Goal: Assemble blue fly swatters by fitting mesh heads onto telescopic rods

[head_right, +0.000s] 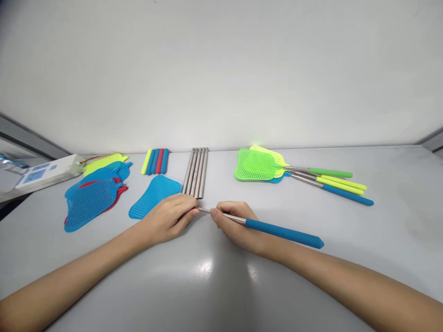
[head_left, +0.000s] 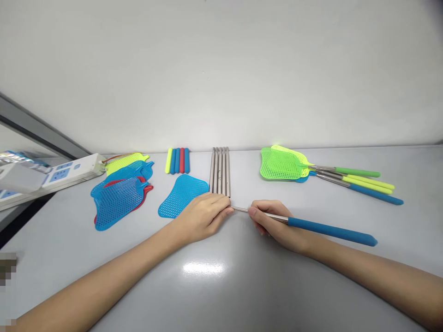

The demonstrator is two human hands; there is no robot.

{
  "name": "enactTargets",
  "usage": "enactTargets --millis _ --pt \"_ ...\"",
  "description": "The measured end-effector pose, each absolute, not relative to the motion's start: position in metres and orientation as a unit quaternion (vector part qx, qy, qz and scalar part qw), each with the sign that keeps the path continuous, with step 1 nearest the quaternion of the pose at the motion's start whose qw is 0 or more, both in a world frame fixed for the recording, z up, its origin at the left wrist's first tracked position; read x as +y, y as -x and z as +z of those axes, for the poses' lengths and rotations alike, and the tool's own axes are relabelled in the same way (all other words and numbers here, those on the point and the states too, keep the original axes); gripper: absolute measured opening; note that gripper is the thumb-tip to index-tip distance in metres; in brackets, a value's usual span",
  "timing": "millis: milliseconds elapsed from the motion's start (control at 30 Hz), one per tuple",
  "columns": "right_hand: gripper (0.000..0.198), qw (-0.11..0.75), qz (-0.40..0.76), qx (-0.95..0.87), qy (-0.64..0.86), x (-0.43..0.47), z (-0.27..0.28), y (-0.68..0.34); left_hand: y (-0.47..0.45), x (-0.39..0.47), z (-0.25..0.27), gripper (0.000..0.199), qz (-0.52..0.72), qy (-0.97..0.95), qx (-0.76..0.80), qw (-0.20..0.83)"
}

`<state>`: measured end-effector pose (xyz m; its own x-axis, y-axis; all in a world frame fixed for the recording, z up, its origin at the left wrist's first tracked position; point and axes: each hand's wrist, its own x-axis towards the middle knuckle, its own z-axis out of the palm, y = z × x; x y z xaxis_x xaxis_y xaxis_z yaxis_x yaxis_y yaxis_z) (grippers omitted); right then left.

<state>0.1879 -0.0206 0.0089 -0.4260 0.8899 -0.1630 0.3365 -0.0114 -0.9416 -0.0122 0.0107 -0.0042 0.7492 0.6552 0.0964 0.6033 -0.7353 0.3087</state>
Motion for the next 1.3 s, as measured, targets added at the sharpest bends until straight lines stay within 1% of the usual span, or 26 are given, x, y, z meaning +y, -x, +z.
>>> enactTargets --millis 300,900,1300 --pt "0.037 0.256 0.538 -0.655 0.465 -0.019 0.008 -0.187 0.009 0.002 -0.001 0.025 0.091 -0.922 0.362 0.101" --pt "0.039 0.259 0.541 -0.652 0.464 -0.019 0.007 -0.188 0.009 -0.001 -0.002 0.025 0.082 -0.913 0.373 0.140" --pt "0.039 0.255 0.540 -0.653 0.465 -0.019 0.006 -0.188 0.008 0.001 -0.001 0.025 0.084 -0.913 0.370 0.148"
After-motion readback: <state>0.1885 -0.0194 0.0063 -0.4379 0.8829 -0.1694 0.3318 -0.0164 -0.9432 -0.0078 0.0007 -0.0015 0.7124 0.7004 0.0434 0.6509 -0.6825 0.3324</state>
